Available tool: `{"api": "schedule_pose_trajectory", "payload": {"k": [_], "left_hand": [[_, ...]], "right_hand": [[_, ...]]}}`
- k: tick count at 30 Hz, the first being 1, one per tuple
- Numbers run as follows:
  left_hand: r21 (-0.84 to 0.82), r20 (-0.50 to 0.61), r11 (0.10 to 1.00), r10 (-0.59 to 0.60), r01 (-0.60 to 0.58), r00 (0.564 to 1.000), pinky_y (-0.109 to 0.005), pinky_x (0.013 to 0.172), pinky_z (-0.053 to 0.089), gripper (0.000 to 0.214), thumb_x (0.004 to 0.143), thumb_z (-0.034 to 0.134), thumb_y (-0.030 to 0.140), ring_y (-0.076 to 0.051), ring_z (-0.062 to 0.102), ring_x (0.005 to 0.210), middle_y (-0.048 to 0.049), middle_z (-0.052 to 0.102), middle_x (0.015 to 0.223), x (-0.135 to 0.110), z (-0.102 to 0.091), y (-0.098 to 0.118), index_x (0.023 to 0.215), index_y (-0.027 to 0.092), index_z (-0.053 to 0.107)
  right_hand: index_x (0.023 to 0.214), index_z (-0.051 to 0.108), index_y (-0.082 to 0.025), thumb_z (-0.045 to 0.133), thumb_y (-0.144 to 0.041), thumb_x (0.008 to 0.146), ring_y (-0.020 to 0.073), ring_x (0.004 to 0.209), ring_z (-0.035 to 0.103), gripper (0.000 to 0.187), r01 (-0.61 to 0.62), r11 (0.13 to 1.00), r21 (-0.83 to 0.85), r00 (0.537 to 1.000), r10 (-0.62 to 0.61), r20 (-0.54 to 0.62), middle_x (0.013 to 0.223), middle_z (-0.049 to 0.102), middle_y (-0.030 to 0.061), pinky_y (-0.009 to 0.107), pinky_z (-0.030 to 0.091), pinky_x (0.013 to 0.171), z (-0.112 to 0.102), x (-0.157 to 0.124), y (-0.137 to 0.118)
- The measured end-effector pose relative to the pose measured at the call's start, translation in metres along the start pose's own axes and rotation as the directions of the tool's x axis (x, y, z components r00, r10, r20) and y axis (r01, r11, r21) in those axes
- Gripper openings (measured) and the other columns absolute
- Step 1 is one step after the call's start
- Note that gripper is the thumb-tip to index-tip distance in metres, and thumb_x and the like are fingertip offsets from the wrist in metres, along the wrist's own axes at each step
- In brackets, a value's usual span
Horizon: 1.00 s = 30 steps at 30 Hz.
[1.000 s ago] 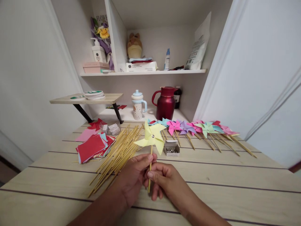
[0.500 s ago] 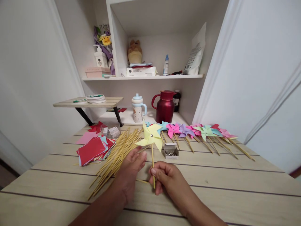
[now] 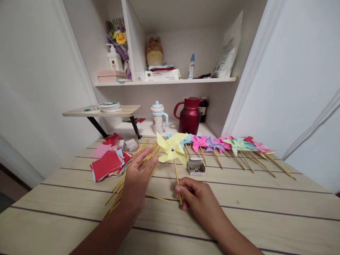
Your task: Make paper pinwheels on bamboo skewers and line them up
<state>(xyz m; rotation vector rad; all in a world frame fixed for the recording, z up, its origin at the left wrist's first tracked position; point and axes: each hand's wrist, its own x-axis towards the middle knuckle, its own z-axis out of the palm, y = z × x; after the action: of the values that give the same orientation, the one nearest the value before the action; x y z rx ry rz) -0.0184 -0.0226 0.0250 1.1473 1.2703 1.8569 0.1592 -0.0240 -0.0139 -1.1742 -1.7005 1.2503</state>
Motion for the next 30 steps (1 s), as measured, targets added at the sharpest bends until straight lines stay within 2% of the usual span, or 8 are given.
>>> {"api": "schedule_pose_trajectory", "payload": {"k": [3,7,11,18,25,30], "left_hand": [[0.126,0.004,0.992,0.030,-0.030,1.000,-0.043,0.111,0.037,0.036,0.077,0.075,0.040,-0.026,0.051,0.127,-0.0109,0.057,0.131,0.0064,-0.0038,0.0029,0.107,0.021,0.075],[0.167,0.009,0.986,0.026,-0.027,1.000,-0.044,0.112,0.036,0.036,0.073,0.079,0.039,-0.028,0.050,0.128,-0.0111,0.055,0.135,0.0085,-0.0042,0.0070,0.104,0.021,0.077],[0.146,0.027,0.988,0.039,-0.042,0.999,-0.046,0.112,0.035,0.028,0.070,0.081,0.035,-0.030,0.050,0.128,-0.0114,0.057,0.134,0.0062,-0.0015,0.0062,0.094,0.021,0.078],[0.083,0.041,0.997,0.008,-0.011,0.999,-0.043,0.108,0.041,0.018,0.080,0.071,0.036,-0.028,0.055,0.123,-0.0113,0.062,0.129,0.0052,-0.0012,0.0033,0.079,0.019,0.077],[0.044,0.067,0.999,0.009,-0.012,0.998,-0.039,0.101,0.045,0.024,0.084,0.067,0.039,-0.026,0.060,0.114,-0.0116,0.065,0.121,0.0058,-0.0030,-0.0007,0.085,0.018,0.079],[0.037,0.036,0.999,0.002,-0.003,0.999,-0.036,0.096,0.046,0.022,0.083,0.067,0.037,-0.024,0.062,0.108,-0.0089,0.066,0.116,0.0060,-0.0029,-0.0010,0.079,0.019,0.078]], "right_hand": [[0.074,0.061,-0.018,0.058,-0.052,0.088,0.0112,0.051,0.054,0.037,-0.010,1.000,0.002,0.999,0.010,0.038,0.069,0.065,0.0007,0.027,0.042,0.055,0.0031,-0.0012,0.0003],[0.073,0.060,-0.018,0.057,-0.054,0.088,0.0116,0.051,0.053,0.039,-0.024,1.000,-0.004,0.997,0.024,0.069,0.070,0.065,0.0014,0.027,0.041,0.055,0.0059,-0.0035,-0.0008],[0.072,0.061,-0.018,0.057,-0.053,0.088,0.0118,0.052,0.053,0.039,-0.016,0.999,-0.044,0.995,0.021,0.100,0.069,0.064,0.0015,0.027,0.041,0.056,0.0065,-0.0044,-0.0039],[0.073,0.061,-0.017,0.056,-0.050,0.089,0.0113,0.052,0.054,0.037,-0.020,0.998,-0.067,0.987,0.031,0.161,0.071,0.064,0.0012,0.027,0.041,0.057,0.0076,-0.0040,-0.0063],[0.073,0.062,-0.017,0.055,-0.049,0.090,0.0112,0.052,0.055,0.036,-0.012,0.996,-0.094,0.982,0.029,0.186,0.069,0.064,0.0007,0.026,0.041,0.056,0.0075,-0.0065,-0.0058],[0.073,0.063,-0.017,0.054,-0.049,0.090,0.0113,0.052,0.055,0.037,0.003,0.995,-0.105,0.980,0.018,0.200,0.069,0.063,0.0010,0.025,0.042,0.057,0.0077,-0.0059,-0.0056]]}}
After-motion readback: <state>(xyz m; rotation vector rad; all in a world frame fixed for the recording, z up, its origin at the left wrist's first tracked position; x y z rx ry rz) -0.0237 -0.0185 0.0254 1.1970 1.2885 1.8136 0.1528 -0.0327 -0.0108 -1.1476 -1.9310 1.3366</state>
